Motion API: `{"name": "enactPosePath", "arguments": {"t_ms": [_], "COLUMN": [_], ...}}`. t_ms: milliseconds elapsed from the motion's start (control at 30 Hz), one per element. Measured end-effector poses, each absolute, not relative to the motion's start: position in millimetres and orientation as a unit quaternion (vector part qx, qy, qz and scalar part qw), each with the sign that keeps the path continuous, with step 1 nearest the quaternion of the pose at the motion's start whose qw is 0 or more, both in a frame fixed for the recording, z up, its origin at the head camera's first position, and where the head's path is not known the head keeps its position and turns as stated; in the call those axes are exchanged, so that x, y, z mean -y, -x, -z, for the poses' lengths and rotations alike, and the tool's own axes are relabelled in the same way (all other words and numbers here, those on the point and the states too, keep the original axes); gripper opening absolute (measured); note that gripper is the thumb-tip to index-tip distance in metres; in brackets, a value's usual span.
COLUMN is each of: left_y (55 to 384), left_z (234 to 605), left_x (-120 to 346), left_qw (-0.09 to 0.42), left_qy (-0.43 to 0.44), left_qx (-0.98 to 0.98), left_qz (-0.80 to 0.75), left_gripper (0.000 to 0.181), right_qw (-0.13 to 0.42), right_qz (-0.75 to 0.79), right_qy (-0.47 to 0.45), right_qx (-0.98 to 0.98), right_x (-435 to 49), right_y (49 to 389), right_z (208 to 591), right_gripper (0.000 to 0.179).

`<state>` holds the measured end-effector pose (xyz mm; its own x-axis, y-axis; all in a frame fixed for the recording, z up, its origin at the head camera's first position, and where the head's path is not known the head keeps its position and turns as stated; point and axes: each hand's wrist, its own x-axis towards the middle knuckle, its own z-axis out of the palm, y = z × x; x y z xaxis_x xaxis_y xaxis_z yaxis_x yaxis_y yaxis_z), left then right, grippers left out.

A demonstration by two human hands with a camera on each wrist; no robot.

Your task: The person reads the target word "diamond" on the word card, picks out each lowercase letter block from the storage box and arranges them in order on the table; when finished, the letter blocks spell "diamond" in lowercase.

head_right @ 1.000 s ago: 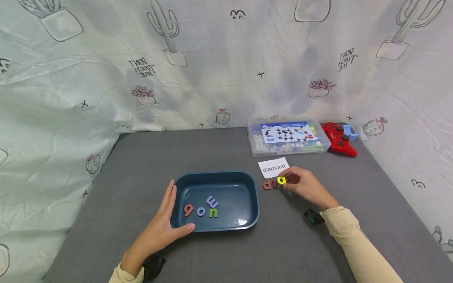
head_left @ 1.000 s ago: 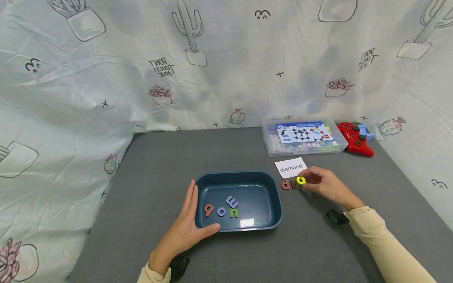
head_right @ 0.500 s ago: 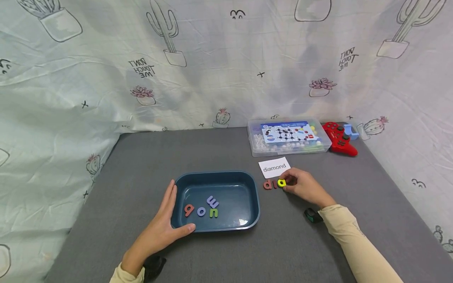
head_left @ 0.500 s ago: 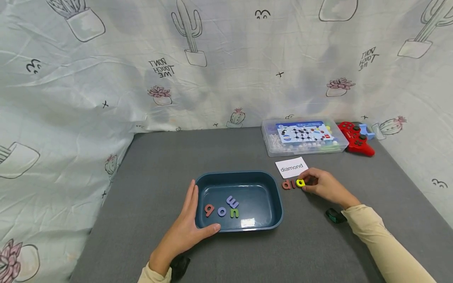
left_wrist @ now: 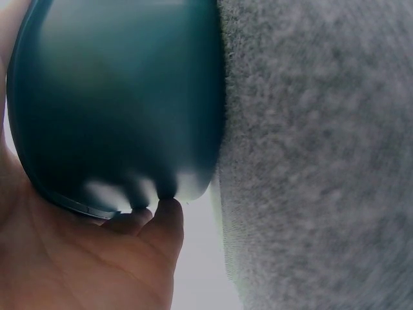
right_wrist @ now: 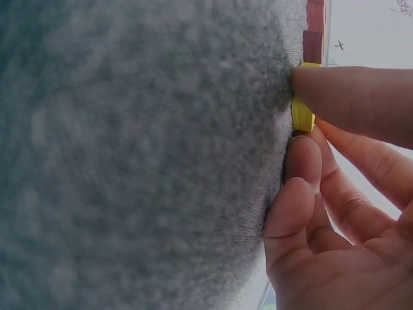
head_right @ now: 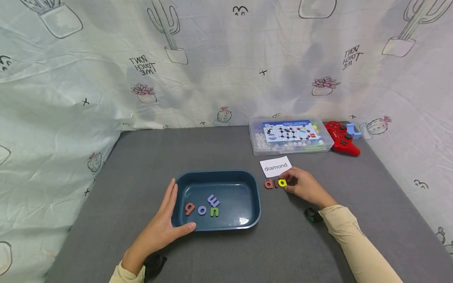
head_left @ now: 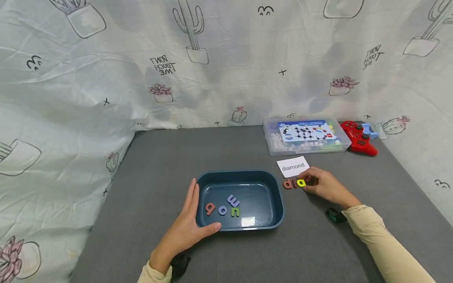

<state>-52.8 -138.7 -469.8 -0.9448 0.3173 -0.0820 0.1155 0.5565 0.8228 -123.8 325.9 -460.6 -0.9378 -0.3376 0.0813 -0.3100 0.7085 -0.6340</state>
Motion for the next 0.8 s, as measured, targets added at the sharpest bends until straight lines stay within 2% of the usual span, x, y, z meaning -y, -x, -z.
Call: {"name": "enactPosePath", "arguments": {"t_ms": [400,800], "left_y": [53.0,51.8], "left_z": [469.6,469.6], "left_x": [140.1,139.3], "left_qw": [0.104,0.101], "left_qy": [-0.125,-0.128], "left_qx": [-0.875,-0.876], "left_qz": [-0.455,-0.453], "left_gripper": [0.131,0.131], "right_qw": [0.030,0.022], "right_qz": [0.359,0.466], "right_qy": [0.167,0.137], "right_qx": [-0.918,-0.874], "right_x": [-331.0,-312.8], "right_y": [121.8,116.0], "right_z": [461.0,435.0], "right_gripper": [0.037,0.050]}}
